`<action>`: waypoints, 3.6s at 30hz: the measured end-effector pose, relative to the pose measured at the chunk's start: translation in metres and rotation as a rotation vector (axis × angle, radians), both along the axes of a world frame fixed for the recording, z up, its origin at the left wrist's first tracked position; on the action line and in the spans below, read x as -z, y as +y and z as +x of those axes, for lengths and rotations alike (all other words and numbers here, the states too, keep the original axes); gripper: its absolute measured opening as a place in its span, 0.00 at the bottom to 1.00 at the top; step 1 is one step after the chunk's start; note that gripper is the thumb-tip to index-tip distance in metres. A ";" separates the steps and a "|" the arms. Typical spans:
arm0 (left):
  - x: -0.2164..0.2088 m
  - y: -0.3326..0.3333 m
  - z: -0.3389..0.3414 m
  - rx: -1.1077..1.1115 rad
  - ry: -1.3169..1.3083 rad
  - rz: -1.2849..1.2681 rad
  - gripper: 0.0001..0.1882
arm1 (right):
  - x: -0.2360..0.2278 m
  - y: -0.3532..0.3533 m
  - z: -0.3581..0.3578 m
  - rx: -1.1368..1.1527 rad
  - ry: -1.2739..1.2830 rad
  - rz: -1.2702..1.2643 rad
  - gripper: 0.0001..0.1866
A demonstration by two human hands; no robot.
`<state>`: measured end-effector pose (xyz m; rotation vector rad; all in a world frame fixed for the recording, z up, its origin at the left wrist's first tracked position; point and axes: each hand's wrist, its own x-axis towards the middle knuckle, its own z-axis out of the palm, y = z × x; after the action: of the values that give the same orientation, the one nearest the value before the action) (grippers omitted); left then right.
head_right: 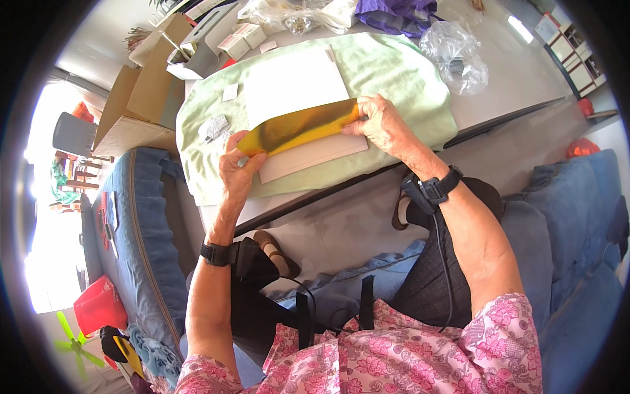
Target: The person folds a yellow sheet of paper into a triangular shape on a table covered with a light green cloth. They smooth the creases and adjust the folds by hand.
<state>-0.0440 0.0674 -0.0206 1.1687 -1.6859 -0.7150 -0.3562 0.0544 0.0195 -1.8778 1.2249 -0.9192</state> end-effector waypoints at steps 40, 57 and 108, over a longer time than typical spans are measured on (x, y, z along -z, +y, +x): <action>-0.006 0.003 -0.015 -0.162 -0.130 0.081 0.11 | 0.008 -0.010 -0.004 0.089 0.099 0.032 0.20; -0.002 -0.001 -0.019 -0.320 -0.270 0.070 0.13 | 0.007 -0.011 0.003 0.269 0.353 -0.103 0.24; -0.026 0.007 -0.031 -0.360 -0.539 0.127 0.15 | 0.026 0.017 0.066 -0.144 0.577 -0.519 0.36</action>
<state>-0.0751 0.0746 0.0056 1.8168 -1.7974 -0.2951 -0.2899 0.0712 -0.0065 -2.7435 1.2149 -0.6737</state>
